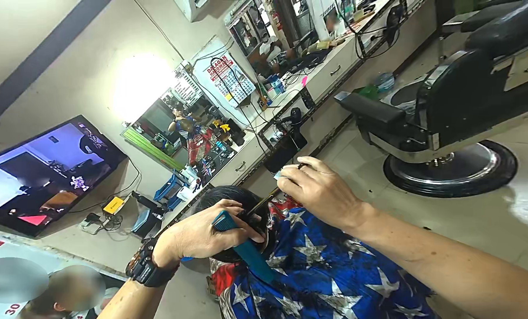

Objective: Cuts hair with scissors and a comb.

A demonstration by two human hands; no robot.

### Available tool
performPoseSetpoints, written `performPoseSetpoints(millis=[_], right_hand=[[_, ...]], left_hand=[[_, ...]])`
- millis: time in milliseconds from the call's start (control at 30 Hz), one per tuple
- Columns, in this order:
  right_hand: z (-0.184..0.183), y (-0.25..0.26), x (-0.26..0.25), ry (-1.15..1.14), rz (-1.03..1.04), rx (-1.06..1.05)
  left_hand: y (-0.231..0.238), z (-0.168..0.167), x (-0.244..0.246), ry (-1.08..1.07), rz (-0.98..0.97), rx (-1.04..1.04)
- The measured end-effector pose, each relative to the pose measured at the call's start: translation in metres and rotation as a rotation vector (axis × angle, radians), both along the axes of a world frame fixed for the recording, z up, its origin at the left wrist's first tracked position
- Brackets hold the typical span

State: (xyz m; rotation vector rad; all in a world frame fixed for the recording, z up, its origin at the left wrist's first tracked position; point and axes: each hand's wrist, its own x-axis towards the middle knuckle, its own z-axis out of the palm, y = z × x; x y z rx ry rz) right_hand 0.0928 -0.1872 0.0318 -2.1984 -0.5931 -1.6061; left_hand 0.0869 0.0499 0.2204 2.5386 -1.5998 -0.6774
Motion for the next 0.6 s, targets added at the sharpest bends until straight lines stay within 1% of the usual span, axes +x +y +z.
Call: performPoseSetpoints(millis=[100,233,400,533,600], right_hand=[[-0.003,-0.008,0.005,0.033,0.048,0.022],[0.003,-0.003,0.006,-0.017,-0.01,0.026],[0.002,-0.004,0.011,-0.009,0.07,0.025],[0.006,-0.008,0.018,-0.038,0.013,0.02],[0.012,-0.002,0.017,-0.071,0.022,0.01]], left_hand=[[0.001,0.002,-0.001,-0.006,0.005,0.002],[0.001,0.001,-0.002,-0.019,-0.002,0.005],[0.0,0.002,-0.004,-0.024,-0.012,0.005],[0.001,0.001,-0.004,-0.021,-0.021,0.02],[0.0,0.0,-0.003,-0.027,-0.021,0.019]])
